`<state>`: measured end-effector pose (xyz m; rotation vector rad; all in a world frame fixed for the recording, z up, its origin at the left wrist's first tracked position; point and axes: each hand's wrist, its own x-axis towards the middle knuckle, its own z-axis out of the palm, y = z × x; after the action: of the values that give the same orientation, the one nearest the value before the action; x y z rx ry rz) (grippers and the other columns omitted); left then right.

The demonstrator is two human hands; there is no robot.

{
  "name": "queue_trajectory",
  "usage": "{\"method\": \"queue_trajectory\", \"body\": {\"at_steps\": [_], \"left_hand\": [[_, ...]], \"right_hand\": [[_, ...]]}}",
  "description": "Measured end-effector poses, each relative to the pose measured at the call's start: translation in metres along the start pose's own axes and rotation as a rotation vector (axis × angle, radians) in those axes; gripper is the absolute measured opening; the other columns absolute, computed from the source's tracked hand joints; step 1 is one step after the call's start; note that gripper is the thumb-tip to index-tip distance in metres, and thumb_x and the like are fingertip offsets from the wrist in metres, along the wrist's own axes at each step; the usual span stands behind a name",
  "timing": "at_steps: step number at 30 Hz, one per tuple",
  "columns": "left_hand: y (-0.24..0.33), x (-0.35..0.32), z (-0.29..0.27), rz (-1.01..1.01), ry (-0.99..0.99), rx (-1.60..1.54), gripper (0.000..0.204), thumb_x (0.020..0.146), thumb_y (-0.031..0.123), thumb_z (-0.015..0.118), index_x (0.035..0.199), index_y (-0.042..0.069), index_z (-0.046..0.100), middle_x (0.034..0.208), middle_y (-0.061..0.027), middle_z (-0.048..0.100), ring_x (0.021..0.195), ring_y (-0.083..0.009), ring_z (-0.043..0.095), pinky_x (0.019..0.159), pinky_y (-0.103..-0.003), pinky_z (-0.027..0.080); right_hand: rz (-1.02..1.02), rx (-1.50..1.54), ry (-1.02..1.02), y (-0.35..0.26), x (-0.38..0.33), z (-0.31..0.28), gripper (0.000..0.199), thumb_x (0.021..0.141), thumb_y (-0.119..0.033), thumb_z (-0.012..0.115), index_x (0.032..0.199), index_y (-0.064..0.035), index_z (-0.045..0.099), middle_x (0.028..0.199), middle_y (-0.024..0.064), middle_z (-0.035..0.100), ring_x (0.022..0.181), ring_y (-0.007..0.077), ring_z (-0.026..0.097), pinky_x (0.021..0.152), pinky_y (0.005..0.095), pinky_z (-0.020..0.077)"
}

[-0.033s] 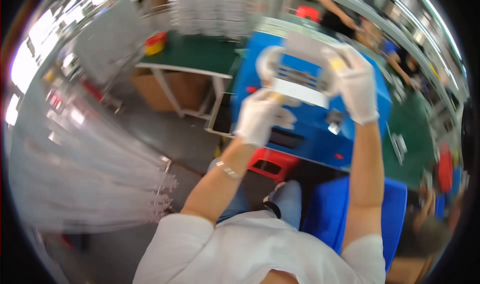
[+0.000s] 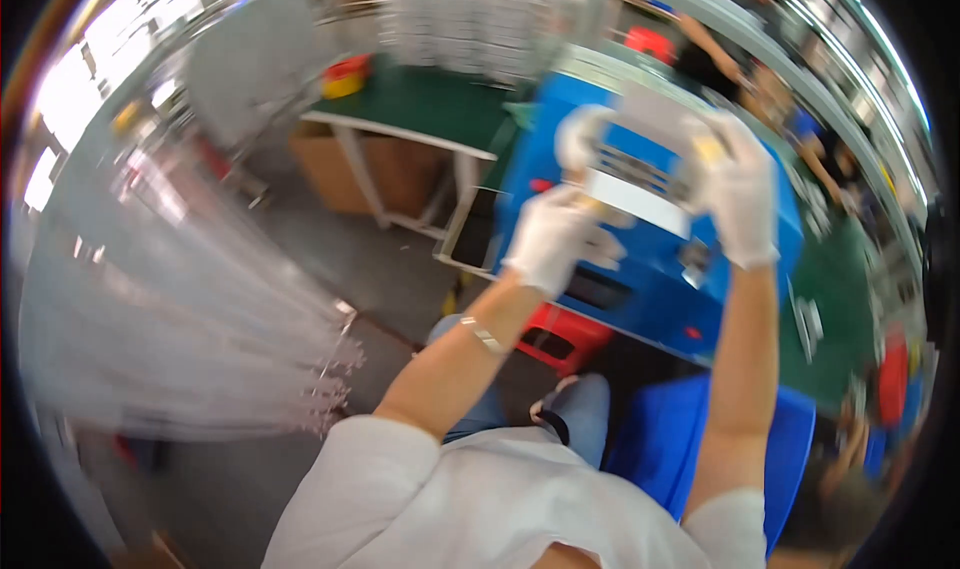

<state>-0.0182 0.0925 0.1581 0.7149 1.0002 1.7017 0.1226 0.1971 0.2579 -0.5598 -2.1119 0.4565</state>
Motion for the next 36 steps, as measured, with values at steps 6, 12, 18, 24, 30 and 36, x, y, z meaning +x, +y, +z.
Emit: {"method": "queue_trajectory", "body": {"at_steps": [6,12,18,24,30,36], "left_hand": [[0.05,-0.012,-0.097,0.944,0.287,1.063,0.01,0.082,0.006,0.062,0.091,0.005,0.067,0.093,-0.0073,0.067,0.078,-0.0177,0.065,0.072,-0.029,0.053],[0.184,-0.1,-0.202,1.132,1.893,1.161,0.038,0.077,0.017,0.071,0.11,0.002,0.061,0.109,-0.0132,0.059,0.098,-0.0302,0.056,0.089,-0.039,0.044],[0.23,-0.136,-0.226,0.621,2.141,1.454,0.04,0.079,0.034,0.063,0.105,0.004,0.064,0.1,-0.0205,0.061,0.092,-0.0372,0.059,0.079,-0.048,0.046],[0.236,-0.174,-0.224,0.54,1.886,1.731,0.031,0.088,0.032,0.05,0.1,0.01,0.068,0.084,-0.0229,0.063,0.079,-0.0378,0.06,0.075,-0.047,0.048],[0.237,-0.203,-0.156,0.52,1.406,1.37,0.042,0.094,0.035,0.041,0.097,0.002,0.067,0.073,-0.0153,0.065,0.058,-0.0206,0.061,0.058,-0.033,0.049],[0.094,-0.138,-0.047,-0.028,-0.217,0.321,0.014,0.086,0.014,0.06,0.088,0.001,0.067,0.074,-0.0065,0.064,0.055,-0.0107,0.058,0.048,-0.021,0.048]], "right_hand": [[0.043,-0.105,0.105,-0.005,-0.027,-0.016,0.028,0.095,-0.009,0.05,0.121,-0.0005,0.054,0.118,0.0087,0.057,0.109,0.0169,0.054,0.097,0.0288,0.0403],[0.131,0.085,0.023,-0.015,-0.052,-0.043,0.031,0.094,-0.008,0.05,0.123,0.0029,0.052,0.12,0.0096,0.056,0.112,0.0177,0.053,0.1,0.0318,0.0396],[0.105,0.049,0.055,-0.025,-0.049,-0.025,0.025,0.093,-0.006,0.051,0.116,-0.0009,0.059,0.116,0.0079,0.058,0.103,0.0166,0.055,0.093,0.0284,0.0422],[0.026,0.003,-0.002,-0.021,-0.053,-0.031,0.027,0.095,-0.007,0.049,0.12,-0.0007,0.056,0.117,0.0087,0.058,0.109,0.0172,0.055,0.099,0.0311,0.0413],[-0.188,-0.256,0.139,-0.04,-0.063,-0.03,0.026,0.092,-0.001,0.049,0.116,0.0004,0.057,0.118,0.0122,0.058,0.109,0.0211,0.055,0.096,0.0335,0.0431],[0.116,0.537,-0.4,-0.111,-0.049,0.02,0.041,0.087,-0.018,0.06,0.124,0.0014,0.053,0.118,0.0143,0.057,0.107,0.0206,0.056,0.095,0.0329,0.0425]]}}
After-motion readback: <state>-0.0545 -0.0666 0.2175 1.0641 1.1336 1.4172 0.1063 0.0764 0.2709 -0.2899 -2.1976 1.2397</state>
